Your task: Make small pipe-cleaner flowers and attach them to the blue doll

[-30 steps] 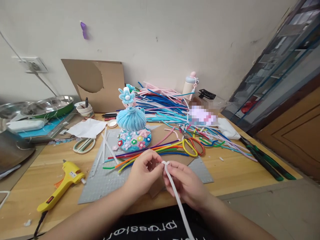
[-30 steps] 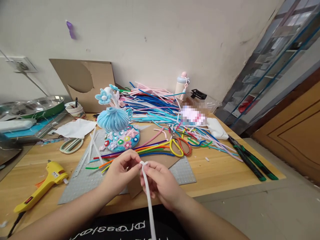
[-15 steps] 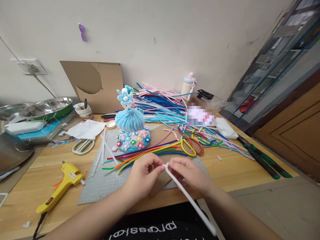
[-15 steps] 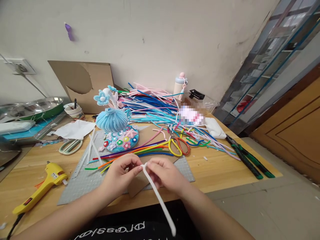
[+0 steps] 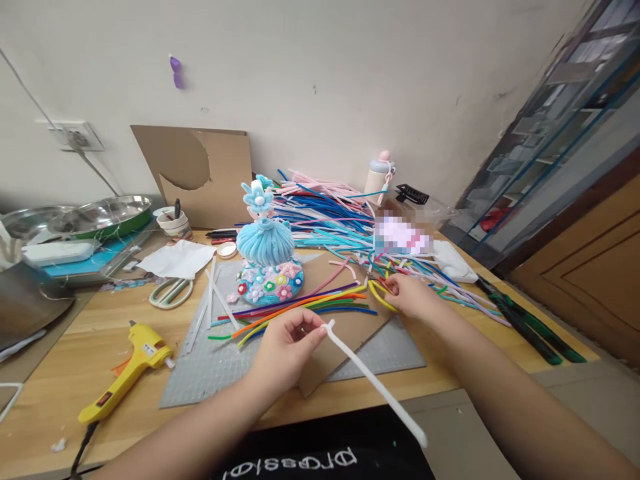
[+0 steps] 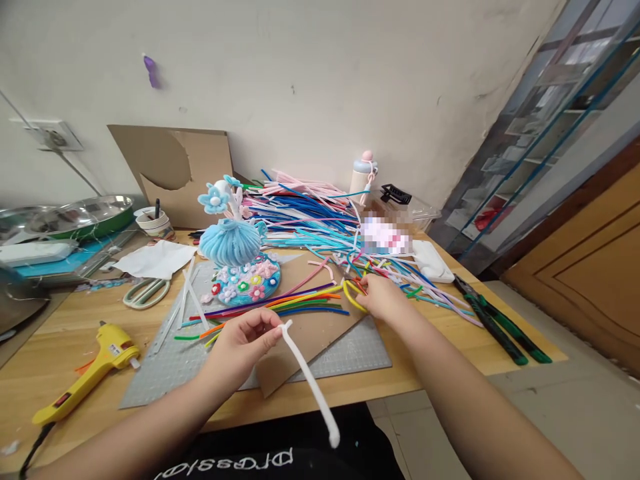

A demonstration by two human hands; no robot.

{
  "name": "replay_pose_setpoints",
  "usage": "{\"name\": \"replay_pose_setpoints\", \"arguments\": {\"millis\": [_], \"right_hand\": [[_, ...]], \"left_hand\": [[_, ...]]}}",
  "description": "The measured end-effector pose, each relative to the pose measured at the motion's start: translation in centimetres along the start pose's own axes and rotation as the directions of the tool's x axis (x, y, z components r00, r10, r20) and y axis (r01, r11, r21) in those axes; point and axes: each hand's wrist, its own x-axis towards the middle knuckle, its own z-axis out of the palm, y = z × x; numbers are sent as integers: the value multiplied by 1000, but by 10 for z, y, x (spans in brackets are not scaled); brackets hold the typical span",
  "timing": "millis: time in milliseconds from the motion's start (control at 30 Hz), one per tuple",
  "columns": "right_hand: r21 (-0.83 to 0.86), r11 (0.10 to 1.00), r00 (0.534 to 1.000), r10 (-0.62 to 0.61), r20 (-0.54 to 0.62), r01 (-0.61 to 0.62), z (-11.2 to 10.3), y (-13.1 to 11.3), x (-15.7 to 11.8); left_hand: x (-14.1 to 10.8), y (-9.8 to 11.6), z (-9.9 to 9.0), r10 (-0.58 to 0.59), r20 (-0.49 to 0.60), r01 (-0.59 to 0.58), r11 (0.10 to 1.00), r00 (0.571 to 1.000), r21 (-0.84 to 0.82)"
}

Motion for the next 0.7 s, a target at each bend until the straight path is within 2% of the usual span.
{"name": "replay_pose_setpoints", "arguments": {"millis": [133,200,233,300,333,367,433,533,633,700], "right_hand": [[194,981,998,-27,64,14,-16,7,-3],[436,900,990,-51,132,-12,-19,6,-8],[599,800,983,-76,166,-39,-20,4,-12],[871,478,969,-142,203,-112,-19,-3,-19],[936,319,962,-172,211,-149,-19,-7,-22],[962,207,956,-194,221,-180,-18,-12,-25],[962,88,936,-222,272,-259,-18,-20,-29],[913,32,879,-261,400,-406,-18,-26,-31],[804,-42,773,-307,555,-593,-19,-26,-29],[736,-117,725,-330,604,-666,-21,-26,-28]], "left_hand": [[2,4,1,-39,2,38,982,999,-186],[2,5,1,-22,-3,21,973,1000,-229],[3,6,2,-8,-7,6,970,1000,-242],[4,8,3,26,-14,-29,965,1000,-259],[5,8,4,42,-18,-45,963,999,-265],[6,9,5,53,-21,-57,961,998,-269],[8,9,8,61,-25,-65,959,998,-275],[12,8,11,37,-23,-42,959,999,-281],[16,6,13,-11,-20,5,963,1000,-271],[18,3,14,-35,-13,31,966,999,-255]]}}
